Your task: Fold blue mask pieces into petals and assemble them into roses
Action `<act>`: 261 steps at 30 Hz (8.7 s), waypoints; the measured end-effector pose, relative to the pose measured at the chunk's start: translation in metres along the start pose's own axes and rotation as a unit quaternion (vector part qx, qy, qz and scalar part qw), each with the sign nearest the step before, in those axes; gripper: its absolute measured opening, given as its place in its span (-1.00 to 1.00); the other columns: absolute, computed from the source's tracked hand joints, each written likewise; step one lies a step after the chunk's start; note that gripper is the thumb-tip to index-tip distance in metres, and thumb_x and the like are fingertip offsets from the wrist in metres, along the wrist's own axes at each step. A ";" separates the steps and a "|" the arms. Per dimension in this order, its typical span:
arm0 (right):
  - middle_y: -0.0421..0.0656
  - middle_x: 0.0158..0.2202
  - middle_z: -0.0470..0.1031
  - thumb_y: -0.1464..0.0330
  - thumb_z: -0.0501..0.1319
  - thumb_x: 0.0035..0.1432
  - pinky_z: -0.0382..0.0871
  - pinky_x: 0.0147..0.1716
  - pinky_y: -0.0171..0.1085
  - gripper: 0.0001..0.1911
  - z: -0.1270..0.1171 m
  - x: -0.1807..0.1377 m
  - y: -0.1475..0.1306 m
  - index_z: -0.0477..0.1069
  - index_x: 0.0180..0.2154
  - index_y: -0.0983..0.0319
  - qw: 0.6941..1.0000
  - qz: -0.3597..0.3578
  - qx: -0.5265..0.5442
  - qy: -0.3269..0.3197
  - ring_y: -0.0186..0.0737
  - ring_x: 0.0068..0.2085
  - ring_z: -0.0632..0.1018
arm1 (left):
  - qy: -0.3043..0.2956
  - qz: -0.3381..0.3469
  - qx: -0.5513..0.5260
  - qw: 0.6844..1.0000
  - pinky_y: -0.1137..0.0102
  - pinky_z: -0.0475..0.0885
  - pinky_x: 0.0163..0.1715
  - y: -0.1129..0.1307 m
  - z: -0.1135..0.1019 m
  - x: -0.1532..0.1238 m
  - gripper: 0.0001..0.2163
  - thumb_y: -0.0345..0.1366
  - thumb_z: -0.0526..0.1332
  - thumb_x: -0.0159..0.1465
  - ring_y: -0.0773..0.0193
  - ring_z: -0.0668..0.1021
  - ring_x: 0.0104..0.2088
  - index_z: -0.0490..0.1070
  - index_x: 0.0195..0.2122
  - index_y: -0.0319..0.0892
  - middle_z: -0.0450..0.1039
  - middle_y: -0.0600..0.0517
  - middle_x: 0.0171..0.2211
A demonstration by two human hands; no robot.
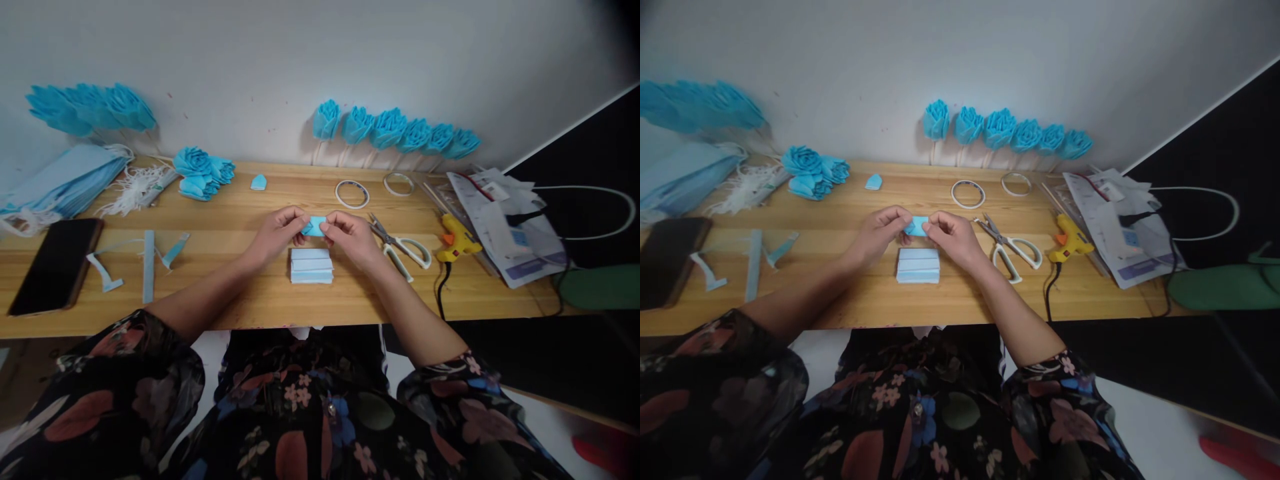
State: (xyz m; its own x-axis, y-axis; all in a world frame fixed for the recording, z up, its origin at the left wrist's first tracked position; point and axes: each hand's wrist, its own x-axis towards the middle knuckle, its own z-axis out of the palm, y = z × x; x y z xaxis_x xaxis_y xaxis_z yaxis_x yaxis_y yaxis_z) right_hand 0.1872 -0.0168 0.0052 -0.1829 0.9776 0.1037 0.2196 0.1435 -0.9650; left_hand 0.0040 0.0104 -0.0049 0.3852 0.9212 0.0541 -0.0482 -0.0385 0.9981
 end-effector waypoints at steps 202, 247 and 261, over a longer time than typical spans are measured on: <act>-0.23 -0.32 0.46 0.24 0.21 0.25 0.36 -0.34 -0.31 -0.62 -0.011 0.005 0.010 0.43 0.09 0.12 0.995 -0.079 -0.065 -0.005 -0.35 -0.36 0.43 | -0.030 -0.064 0.092 0.993 0.50 0.25 -0.51 0.013 -0.003 -0.002 -0.84 -0.25 0.25 0.17 0.43 0.35 -0.56 0.33 -0.48 -0.19 0.31 0.14 -0.59; -0.19 -0.34 0.57 0.32 0.17 0.29 0.39 -0.24 -0.19 -0.86 -0.034 -0.015 -0.015 0.52 -0.26 0.13 0.890 -0.252 -0.348 0.150 -0.24 -0.31 0.52 | -0.027 -0.069 0.037 0.997 0.49 0.28 -0.51 0.012 -0.001 -0.002 -0.81 -0.25 0.26 0.19 0.45 0.36 -0.56 0.35 -0.50 -0.20 0.34 0.14 -0.58; -0.15 -0.33 0.56 0.46 0.20 0.25 0.38 -0.30 -0.16 -0.81 -0.007 -0.004 -0.001 0.50 -0.15 0.10 0.806 -0.404 -0.413 0.126 -0.20 -0.30 0.52 | -0.031 -0.096 -0.041 0.994 0.51 0.27 -0.54 0.012 -0.001 0.000 -0.81 -0.29 0.28 0.20 0.47 0.38 -0.59 0.35 -0.50 -0.21 0.36 0.14 -0.61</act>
State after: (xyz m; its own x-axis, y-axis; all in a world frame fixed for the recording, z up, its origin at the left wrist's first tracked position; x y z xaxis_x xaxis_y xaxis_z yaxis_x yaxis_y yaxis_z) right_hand 0.1947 -0.0198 0.0073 -0.4082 0.4988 0.7646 0.7086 0.7012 -0.0792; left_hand 0.0025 0.0099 0.0070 0.4507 0.8828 -0.1325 -0.0427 0.1696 0.9846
